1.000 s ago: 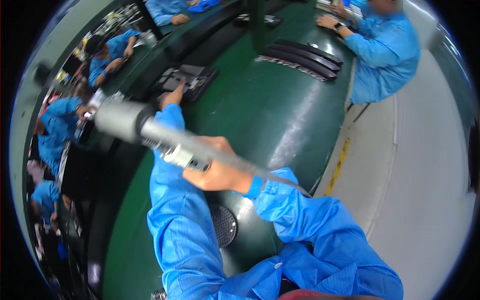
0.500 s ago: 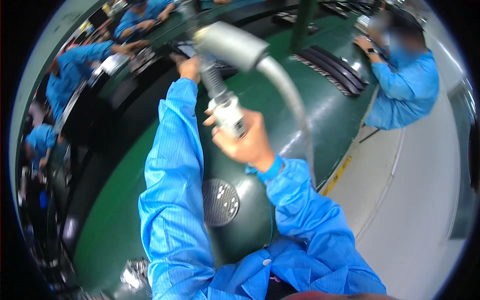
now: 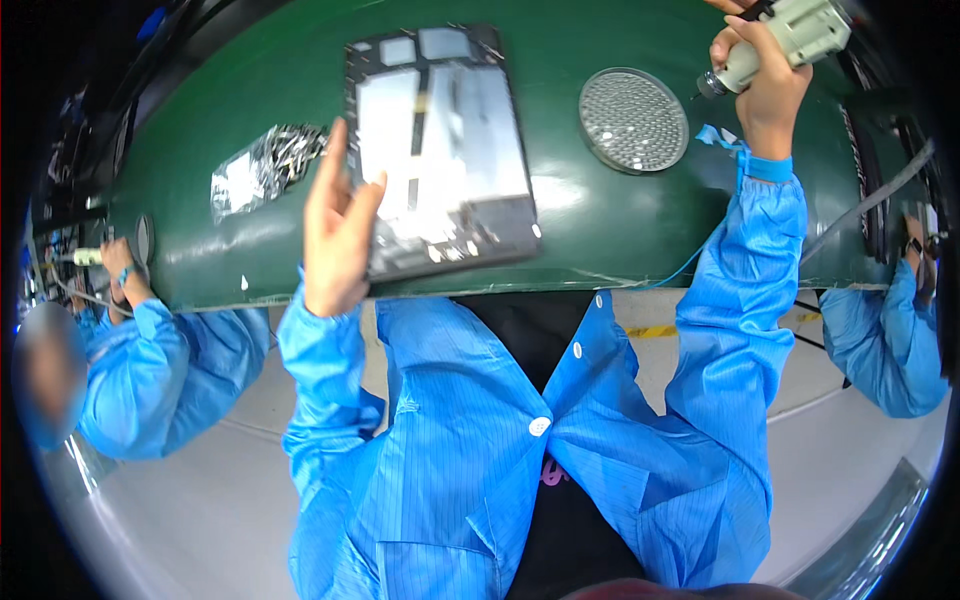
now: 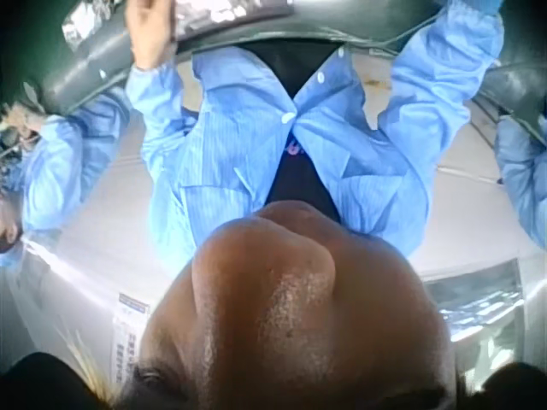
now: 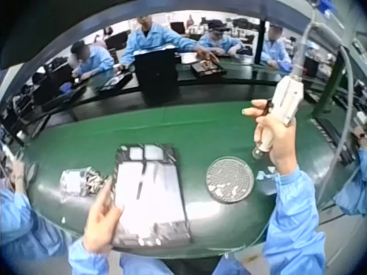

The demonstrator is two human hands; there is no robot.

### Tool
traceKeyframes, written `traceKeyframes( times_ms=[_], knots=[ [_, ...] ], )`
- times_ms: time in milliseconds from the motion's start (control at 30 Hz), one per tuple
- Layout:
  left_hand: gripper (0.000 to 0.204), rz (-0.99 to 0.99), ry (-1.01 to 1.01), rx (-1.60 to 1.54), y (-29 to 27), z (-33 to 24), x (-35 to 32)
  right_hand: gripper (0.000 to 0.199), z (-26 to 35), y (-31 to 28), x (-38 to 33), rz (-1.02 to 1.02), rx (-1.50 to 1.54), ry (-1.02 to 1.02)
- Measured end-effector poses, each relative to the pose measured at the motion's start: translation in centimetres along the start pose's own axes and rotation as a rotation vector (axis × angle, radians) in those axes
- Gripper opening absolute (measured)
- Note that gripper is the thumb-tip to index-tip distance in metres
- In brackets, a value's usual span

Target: Assembling tablet components using an electric screwdriver on a factory production line.

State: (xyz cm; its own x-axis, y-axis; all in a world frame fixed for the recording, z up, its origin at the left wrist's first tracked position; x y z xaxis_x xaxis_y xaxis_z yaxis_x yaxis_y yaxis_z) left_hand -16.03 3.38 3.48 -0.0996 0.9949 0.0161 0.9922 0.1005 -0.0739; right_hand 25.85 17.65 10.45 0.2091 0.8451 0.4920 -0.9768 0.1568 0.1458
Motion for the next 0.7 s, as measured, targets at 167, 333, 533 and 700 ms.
traceKeyframes(
  times_ms=[167, 333, 533, 700],
  knots=[
    [0.082, 0.103, 0.02, -0.033, 2.8, 1.2, -5.6, 0.027, 1.7, 6.7, -2.2, 0.271, 0.275, 0.077],
    [0.088, 0.143, -0.037, -0.018, 4.6, 1.9, -7.9, 0.036, 4.8, 13.7, -4.7, 0.381, 0.2, 0.041],
    [0.054, -0.144, 0.221, 0.921, 2.0, -1.6, -6.9, 0.035, 5.9, 17.9, -5.4, 0.271, 0.315, 0.047],
    [0.022, -0.197, 0.484, 0.929, -10.5, -3.4, 3.5, 0.033, 5.8, 19.2, -5.2, 0.311, 0.385, 0.163]
  ],
)
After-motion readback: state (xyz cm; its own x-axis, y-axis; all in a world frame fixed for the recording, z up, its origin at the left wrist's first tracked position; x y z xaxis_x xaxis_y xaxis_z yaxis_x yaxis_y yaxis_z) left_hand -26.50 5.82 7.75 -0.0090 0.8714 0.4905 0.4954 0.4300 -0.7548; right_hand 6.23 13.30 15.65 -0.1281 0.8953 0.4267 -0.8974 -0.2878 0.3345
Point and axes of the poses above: each hand's wrist, its own x-axis towards the middle knuckle, its own y-axis out of the palm, z = x × y, the point moved 8 cm from there along x, towards the middle knuckle, and after that the axes turned 1 degree about x, right-handed, at the moved point
